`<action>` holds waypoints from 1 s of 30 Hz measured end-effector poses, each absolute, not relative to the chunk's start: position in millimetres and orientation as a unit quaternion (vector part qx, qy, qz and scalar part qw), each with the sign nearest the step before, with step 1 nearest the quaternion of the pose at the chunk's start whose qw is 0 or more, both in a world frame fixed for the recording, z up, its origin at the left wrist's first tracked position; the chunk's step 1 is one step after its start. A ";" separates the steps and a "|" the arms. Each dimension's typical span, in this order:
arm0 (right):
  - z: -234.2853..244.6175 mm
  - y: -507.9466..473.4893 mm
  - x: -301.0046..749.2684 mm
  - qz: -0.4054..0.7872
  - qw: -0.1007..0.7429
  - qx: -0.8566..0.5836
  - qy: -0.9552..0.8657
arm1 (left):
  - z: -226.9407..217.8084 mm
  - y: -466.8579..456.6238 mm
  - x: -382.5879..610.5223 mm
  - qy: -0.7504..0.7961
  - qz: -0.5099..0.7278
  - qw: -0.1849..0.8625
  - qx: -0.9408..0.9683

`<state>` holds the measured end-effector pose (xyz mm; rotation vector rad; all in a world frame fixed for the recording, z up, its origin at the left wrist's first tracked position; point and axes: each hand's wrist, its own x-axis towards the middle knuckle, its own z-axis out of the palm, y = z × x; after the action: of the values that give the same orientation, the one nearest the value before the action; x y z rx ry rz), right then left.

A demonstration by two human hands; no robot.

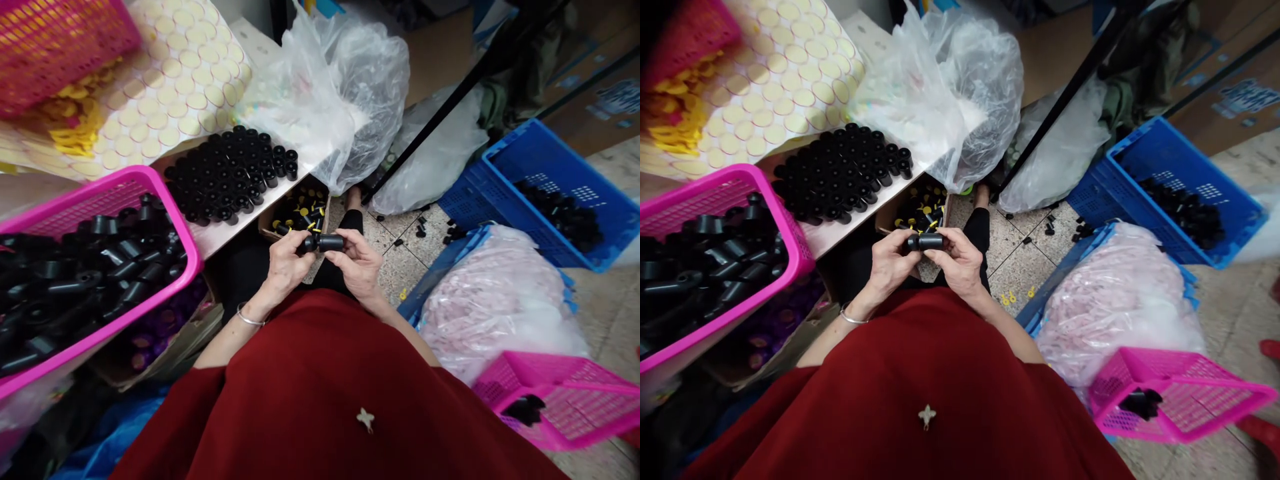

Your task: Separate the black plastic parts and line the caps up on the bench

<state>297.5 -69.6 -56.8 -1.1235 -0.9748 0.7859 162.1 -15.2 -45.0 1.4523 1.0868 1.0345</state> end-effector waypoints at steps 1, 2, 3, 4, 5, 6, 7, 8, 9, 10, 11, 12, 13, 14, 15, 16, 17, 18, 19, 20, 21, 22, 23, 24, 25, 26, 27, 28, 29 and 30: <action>-58.1 -70.1 298.1 0.346 0.666 -0.498 -0.434 | -45.1 -16.2 162.6 0.442 0.428 0.491 0.617; -59.8 -70.7 299.0 0.344 0.663 -0.502 -0.436 | -45.0 -16.9 163.1 0.437 0.428 0.482 0.627; -61.6 -71.6 300.3 0.341 0.659 -0.508 -0.438 | -44.8 -17.4 163.4 0.435 0.427 0.475 0.635; -63.1 -72.5 301.9 0.338 0.652 -0.515 -0.442 | -44.6 -17.6 163.7 0.435 0.423 0.471 0.640; -63.8 -73.5 304.0 0.332 0.644 -0.523 -0.449 | -44.3 -17.6 163.8 0.436 0.418 0.470 0.644; -63.6 -74.5 306.4 0.322 0.634 -0.531 -0.461 | -44.0 -17.4 163.8 0.438 0.411 0.472 0.645; -62.2 -75.4 309.1 0.308 0.620 -0.539 -0.479 | -43.5 -17.1 163.7 0.440 0.405 0.478 0.644; -60.0 -76.1 311.8 0.295 0.602 -0.545 -0.503 | -42.9 -16.8 163.5 0.439 0.399 0.486 0.642; -57.2 -76.6 314.3 0.284 0.584 -0.547 -0.529 | -41.9 -16.5 163.3 0.436 0.395 0.498 0.638; -54.2 -76.9 316.5 0.275 0.567 -0.545 -0.553 | -40.7 -16.3 162.8 0.430 0.390 0.512 0.633; -51.6 -77.0 318.1 0.270 0.554 -0.543 -0.571 | -39.3 -16.1 162.2 0.421 0.384 0.527 0.630; -49.8 -76.9 319.1 0.271 0.546 -0.540 -0.581 | -37.9 -16.0 161.4 0.414 0.379 0.543 0.625; -49.2 -76.5 319.3 0.274 0.545 -0.539 -0.581 | -36.6 -15.7 160.4 0.409 0.376 0.560 0.615; -50.1 -75.8 318.6 0.283 0.551 -0.540 -0.570 | -35.7 -15.4 159.3 0.407 0.375 0.583 0.594; -52.4 -74.8 317.2 0.299 0.560 -0.542 -0.550 | -35.3 -14.8 158.0 0.407 0.377 0.613 0.563; -56.1 -73.4 314.9 0.326 0.573 -0.542 -0.522 | -35.6 -14.1 156.8 0.405 0.378 0.646 0.525; -60.7 -71.5 311.9 0.360 0.589 -0.538 -0.483 | -36.7 -13.1 155.8 0.403 0.381 0.672 0.490; -66.0 -69.3 308.3 0.401 0.606 -0.531 -0.436 | -38.3 -11.9 154.9 0.403 0.389 0.684 0.467; -71.5 -66.8 304.2 0.443 0.620 -0.521 -0.384 | -40.5 -10.6 154.3 0.406 0.403 0.676 0.464; -76.8 -64.1 299.9 0.484 0.627 -0.510 -0.336 | -43.0 -9.3 153.9 0.411 0.423 0.650 0.479; -81.4 -61.2 295.5 0.518 0.629 -0.498 -0.297 | -45.6 -8.0 153.6 0.416 0.447 0.611 0.504; -84.9 -58.4 291.5 0.547 0.625 -0.488 -0.271 | -48.2 -6.9 153.2 0.419 0.468 0.571 0.529; -87.2 -55.5 288.2 0.568 0.615 -0.480 -0.262 | -50.6 -5.9 152.5 0.417 0.483 0.541 0.548; -88.0 -52.5 285.8 0.583 0.601 -0.475 -0.272 | -52.7 -5.0 151.6 0.412 0.489 0.524 0.562; -87.3 -49.5 284.4 0.588 0.583 -0.474 -0.301 | -54.5 -3.9 150.2 0.410 0.491 0.518 0.568; -85.2 -46.2 284.0 0.578 0.564 -0.478 -0.345 | -55.9 -2.6 148.6 0.412 0.491 0.516 0.569; -82.2 -42.6 284.4 0.553 0.546 -0.488 -0.397 | -57.1 -0.9 146.7 0.420 0.491 0.515 0.562; -78.5 -38.6 285.2 0.515 0.528 -0.501 -0.453 | -58.2 1.0 145.0 0.431 0.492 0.518 0.551; -74.7 -34.1 286.3 0.468 0.511 -0.511 -0.508 | -59.1 3.2 143.5 0.444 0.493 0.523 0.535; -71.3 -29.1 287.2 0.420 0.494 -0.518 -0.558 | -60.0 5.5 142.4 0.455 0.493 0.533 0.515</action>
<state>287.2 -29.1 -71.3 -1.2550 -1.3527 1.0173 142.4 5.5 -60.0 1.2287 1.0843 1.1756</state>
